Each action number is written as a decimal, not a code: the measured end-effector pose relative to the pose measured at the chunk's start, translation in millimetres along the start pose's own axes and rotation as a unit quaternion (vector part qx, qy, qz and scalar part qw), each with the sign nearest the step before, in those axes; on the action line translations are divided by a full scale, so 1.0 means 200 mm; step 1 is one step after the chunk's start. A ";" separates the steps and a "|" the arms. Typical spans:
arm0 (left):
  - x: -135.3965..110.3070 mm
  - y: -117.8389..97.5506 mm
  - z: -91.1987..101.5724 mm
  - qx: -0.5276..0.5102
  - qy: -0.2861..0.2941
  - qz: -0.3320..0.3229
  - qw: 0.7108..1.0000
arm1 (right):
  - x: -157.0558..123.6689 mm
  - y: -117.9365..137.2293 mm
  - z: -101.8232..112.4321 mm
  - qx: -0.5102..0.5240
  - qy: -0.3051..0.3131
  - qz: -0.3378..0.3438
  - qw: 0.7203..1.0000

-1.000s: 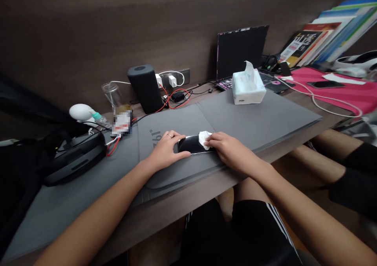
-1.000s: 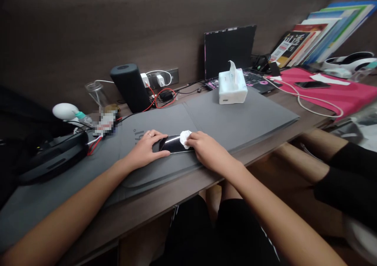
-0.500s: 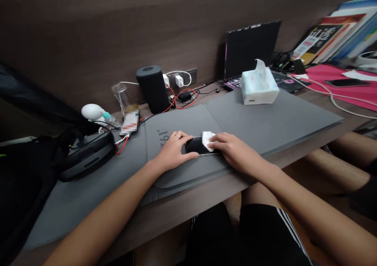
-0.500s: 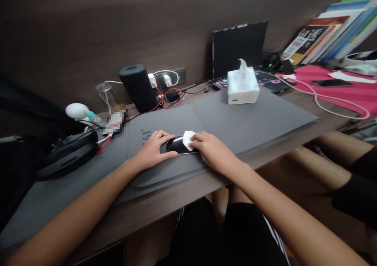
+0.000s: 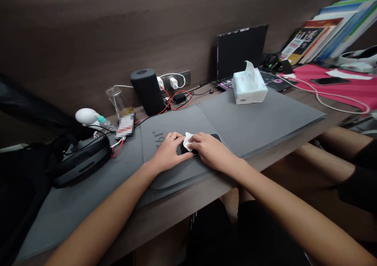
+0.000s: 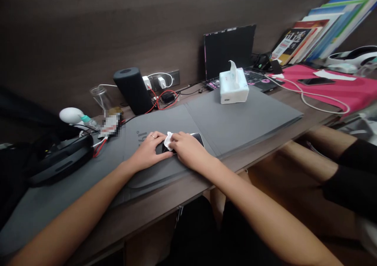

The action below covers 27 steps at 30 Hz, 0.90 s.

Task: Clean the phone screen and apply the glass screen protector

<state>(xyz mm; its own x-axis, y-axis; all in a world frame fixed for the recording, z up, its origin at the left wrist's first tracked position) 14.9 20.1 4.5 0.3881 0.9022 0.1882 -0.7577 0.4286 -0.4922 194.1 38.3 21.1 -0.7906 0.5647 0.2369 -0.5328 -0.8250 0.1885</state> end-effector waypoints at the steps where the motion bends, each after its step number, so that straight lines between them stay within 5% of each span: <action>1: 0.00 0.00 0.00 0.001 0.000 -0.001 1.000 | 0.00 -0.01 0.00 0.003 -0.004 0.002 1.000; 10: 0.00 0.01 0.00 0.001 -0.008 0.012 1.000 | -0.28 -0.21 0.10 -0.026 -0.053 -0.019 0.998; 21: 0.00 0.01 -0.01 0.005 -0.012 -0.008 1.000 | 0.02 0.03 0.02 -0.010 0.024 0.020 0.999; 27: -0.01 0.00 -0.01 0.012 -0.011 0.001 1.000 | -0.11 -0.09 0.06 -0.007 0.016 -0.019 1.000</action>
<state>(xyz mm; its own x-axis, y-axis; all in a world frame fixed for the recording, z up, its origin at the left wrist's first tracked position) 15.8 18.7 3.1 0.3751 0.9040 0.2052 -0.7715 0.4272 -0.4714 223.8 40.7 25.3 -0.7782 0.5954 0.2000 -0.5671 -0.8029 0.1839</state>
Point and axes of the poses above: each hand's wrist, its own x-axis towards the middle knuckle, its own z-axis out of the back of the hand, y = z × x, the point moved 2 cm from there along x, towards the middle knuckle, and after that the axes turned 1 degree about x, right-handed, at the moved point
